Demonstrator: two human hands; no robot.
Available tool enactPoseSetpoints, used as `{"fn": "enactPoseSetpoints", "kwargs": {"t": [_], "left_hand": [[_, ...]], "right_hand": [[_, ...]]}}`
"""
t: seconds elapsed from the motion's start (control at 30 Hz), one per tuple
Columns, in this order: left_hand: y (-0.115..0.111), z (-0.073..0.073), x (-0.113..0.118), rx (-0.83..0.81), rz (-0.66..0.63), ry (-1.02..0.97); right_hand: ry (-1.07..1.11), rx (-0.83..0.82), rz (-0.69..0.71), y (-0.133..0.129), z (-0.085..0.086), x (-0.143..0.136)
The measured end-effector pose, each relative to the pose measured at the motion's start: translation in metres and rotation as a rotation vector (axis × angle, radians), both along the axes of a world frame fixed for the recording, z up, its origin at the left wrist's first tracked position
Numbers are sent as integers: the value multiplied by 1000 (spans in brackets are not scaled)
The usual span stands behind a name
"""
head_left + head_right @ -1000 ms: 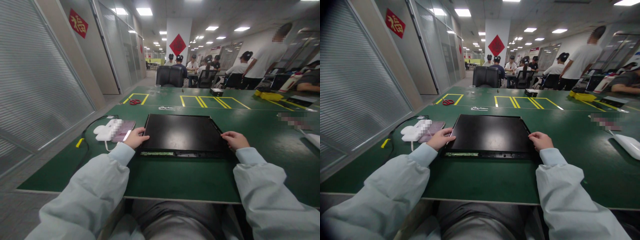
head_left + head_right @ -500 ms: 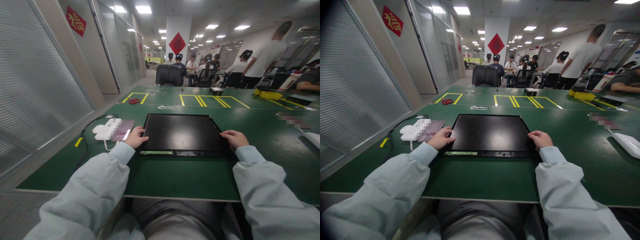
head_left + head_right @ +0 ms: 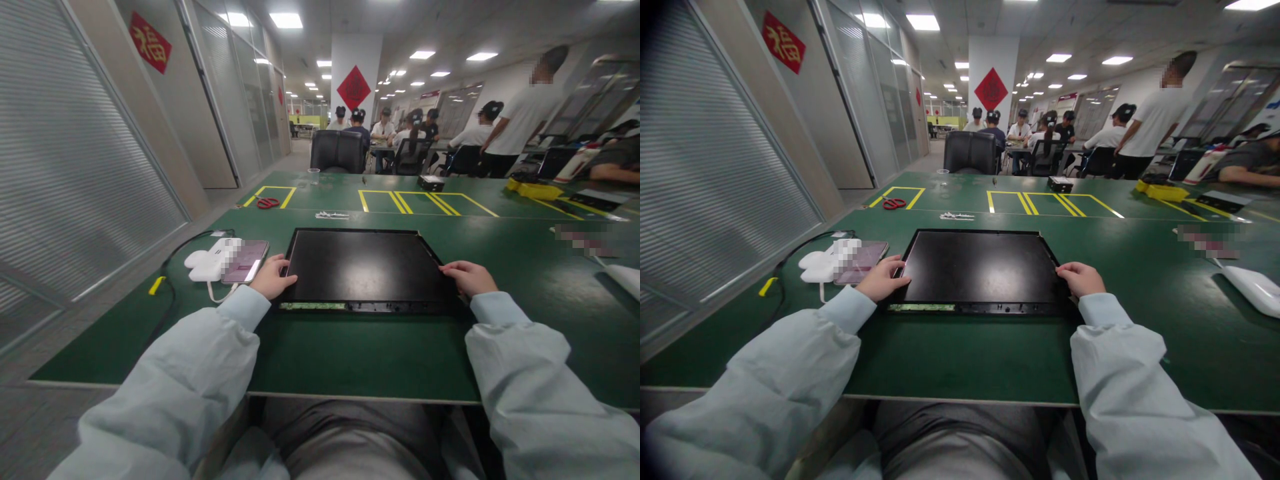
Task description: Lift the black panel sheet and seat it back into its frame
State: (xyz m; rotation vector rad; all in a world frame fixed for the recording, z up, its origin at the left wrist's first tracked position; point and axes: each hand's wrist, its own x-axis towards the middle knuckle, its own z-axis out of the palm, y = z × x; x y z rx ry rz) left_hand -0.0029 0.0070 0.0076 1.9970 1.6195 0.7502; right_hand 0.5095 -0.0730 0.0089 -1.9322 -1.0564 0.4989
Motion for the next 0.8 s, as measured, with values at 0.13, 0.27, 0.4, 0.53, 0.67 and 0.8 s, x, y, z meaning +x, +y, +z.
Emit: {"fn": "enactPoseSetpoints", "kwargs": {"t": [0.13, 0.27, 0.4, 0.53, 0.67, 0.8], "left_hand": [[-1, 2, 1, 9, -3, 43], [-3, 3, 2, 8, 12, 54], [-4, 2, 3, 18, 14, 71], [-4, 0, 3, 25, 6, 84], [-3, 0, 3, 26, 5, 87], [-3, -1, 3, 32, 5, 90]], "right_hand": [[3, -26, 20, 0, 2, 2], [-12, -3, 28, 1, 0, 4], [-42, 27, 34, 1, -2, 5], [-57, 21, 21, 1, -2, 6], [-60, 20, 23, 2, -2, 6], [-61, -8, 17, 3, -2, 5]]}}
